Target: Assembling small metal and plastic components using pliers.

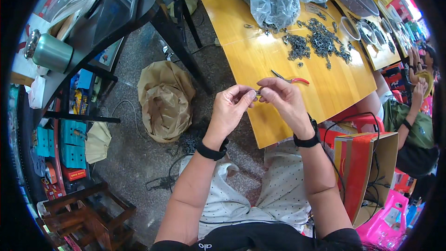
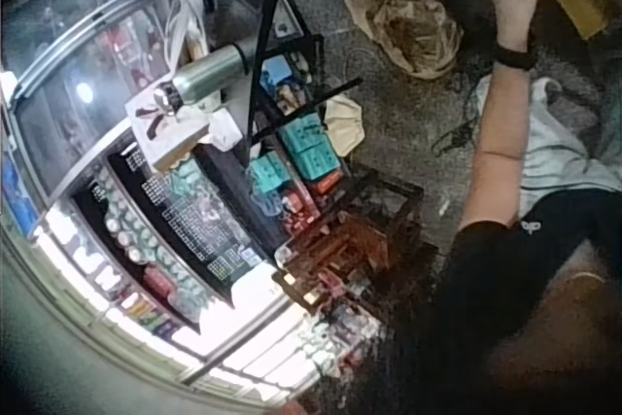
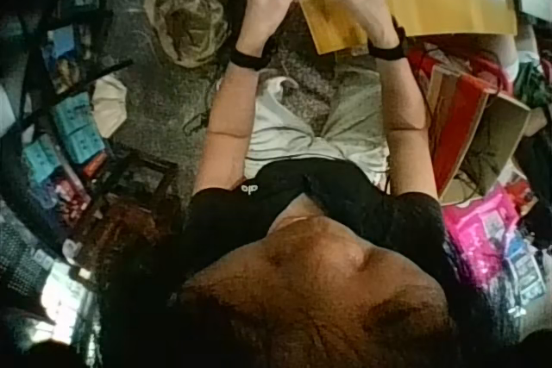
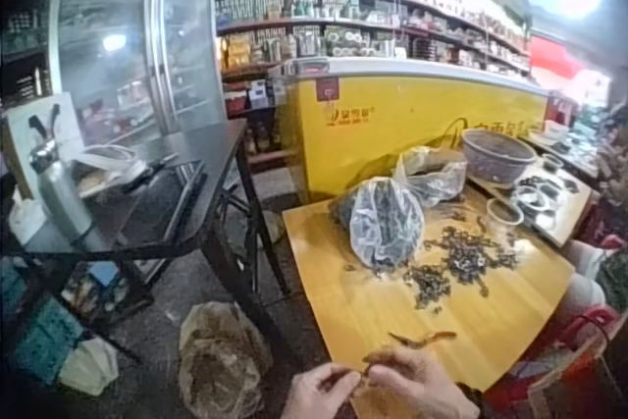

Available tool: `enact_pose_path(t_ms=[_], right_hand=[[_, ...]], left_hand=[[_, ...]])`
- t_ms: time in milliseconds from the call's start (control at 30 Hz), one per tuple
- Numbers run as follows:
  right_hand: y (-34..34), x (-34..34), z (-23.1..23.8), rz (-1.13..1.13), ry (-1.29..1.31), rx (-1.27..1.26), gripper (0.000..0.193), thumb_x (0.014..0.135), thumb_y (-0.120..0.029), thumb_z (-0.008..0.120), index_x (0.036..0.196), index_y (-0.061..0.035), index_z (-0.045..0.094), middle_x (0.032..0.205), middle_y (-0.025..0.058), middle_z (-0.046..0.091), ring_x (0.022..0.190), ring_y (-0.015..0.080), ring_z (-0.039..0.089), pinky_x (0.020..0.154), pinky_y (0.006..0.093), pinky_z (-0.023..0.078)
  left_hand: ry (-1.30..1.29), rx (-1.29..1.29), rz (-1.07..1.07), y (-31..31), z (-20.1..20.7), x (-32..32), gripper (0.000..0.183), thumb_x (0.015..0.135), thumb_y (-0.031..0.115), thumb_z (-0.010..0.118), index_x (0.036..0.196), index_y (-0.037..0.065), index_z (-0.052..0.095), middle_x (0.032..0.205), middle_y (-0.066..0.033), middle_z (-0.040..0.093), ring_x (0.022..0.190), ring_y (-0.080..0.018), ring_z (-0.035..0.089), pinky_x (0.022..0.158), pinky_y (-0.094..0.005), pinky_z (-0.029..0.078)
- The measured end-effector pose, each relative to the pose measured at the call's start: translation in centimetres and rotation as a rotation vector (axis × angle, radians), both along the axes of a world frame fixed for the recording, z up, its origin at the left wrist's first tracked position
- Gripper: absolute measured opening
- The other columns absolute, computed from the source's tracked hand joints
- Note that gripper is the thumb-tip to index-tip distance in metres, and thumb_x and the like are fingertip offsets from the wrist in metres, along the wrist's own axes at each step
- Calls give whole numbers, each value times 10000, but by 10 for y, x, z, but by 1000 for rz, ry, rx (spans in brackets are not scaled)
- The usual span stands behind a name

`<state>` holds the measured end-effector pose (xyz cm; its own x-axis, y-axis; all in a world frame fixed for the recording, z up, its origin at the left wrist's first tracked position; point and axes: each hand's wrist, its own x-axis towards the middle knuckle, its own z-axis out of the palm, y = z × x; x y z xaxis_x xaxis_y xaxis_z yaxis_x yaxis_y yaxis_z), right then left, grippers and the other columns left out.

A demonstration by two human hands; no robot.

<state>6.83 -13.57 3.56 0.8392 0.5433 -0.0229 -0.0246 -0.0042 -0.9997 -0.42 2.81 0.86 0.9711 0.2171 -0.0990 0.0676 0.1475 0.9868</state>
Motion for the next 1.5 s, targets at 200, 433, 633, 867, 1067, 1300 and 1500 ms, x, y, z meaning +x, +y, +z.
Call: enact_pose_path(t_ms=[200, 433, 633, 867, 1067, 1300, 1500], right_hand=[[-1, 1, -5, -16, -320, -180, 83, 883, -14, 674, 960, 17, 671, 854, 39, 674, 784, 95, 642, 696, 252, 498], [-5, 2, -11, -13, -63, -31, 60, 908, -7, 643, 960, 15, 623, 876, 23, 649, 810, 86, 617, 730, 242, 493], [-4, 2, 0, 13, 30, -25, 52, 914, -8, 641, 962, 1, 623, 891, 22, 649, 827, 83, 620, 757, 227, 496], [-4, 3, -10, -15, -25, 12, 76, 921, -28, 640, 990, -1, 621, 917, 7, 632, 811, 64, 591, 738, 222, 482], [-7, 5, -9, -77, -24, 16, 112, 925, -13, 607, 1035, -4, 625, 916, -6, 607, 836, 64, 571, 767, 226, 472], [-10, 6, -1, 50, -55, -162, 184, 941, -65, 577, 1062, 21, 686, 971, 15, 662, 883, 91, 596, 806, 244, 478], [-4, 3, -5, 85, -11, -153, 202, 893, -112, 671, 1040, 26, 697, 886, 28, 685, 774, 89, 592, 712, 234, 469]], left_hand=[[51, -90, -31, 0, -3, 1, 220, 986, 167, 645, 1040, -41, 692, 875, -52, 713, 770, -89, 673, 677, -228, 536], [-20, 119, -61, 1, -3, 2, 177, 973, 131, 642, 1028, -31, 685, 860, -55, 711, 790, -108, 677, 714, -250, 534], [-51, 150, -50, 3, -3, 1, 143, 958, 108, 649, 1007, -23, 680, 852, -55, 711, 788, -98, 663, 717, -255, 526], [-21, 153, -71, 3, -3, 2, 174, 971, 141, 632, 1004, -21, 685, 831, -56, 708, 780, -100, 664, 704, -262, 523], [39, 236, -125, 10, -4, 1, 220, 1005, 187, 602, 1035, -23, 659, 866, -8, 658, 773, -71, 577, 703, -239, 471], [-31, 205, -84, 10, -2, 1, 204, 1001, 181, 608, 1023, -16, 655, 859, 19, 617, 792, -57, 540, 713, -232, 456], [-40, 240, -71, 10, -4, 0, 192, 1000, 179, 607, 1008, -7, 653, 844, 19, 616, 789, -57, 542, 701, -234, 457]])
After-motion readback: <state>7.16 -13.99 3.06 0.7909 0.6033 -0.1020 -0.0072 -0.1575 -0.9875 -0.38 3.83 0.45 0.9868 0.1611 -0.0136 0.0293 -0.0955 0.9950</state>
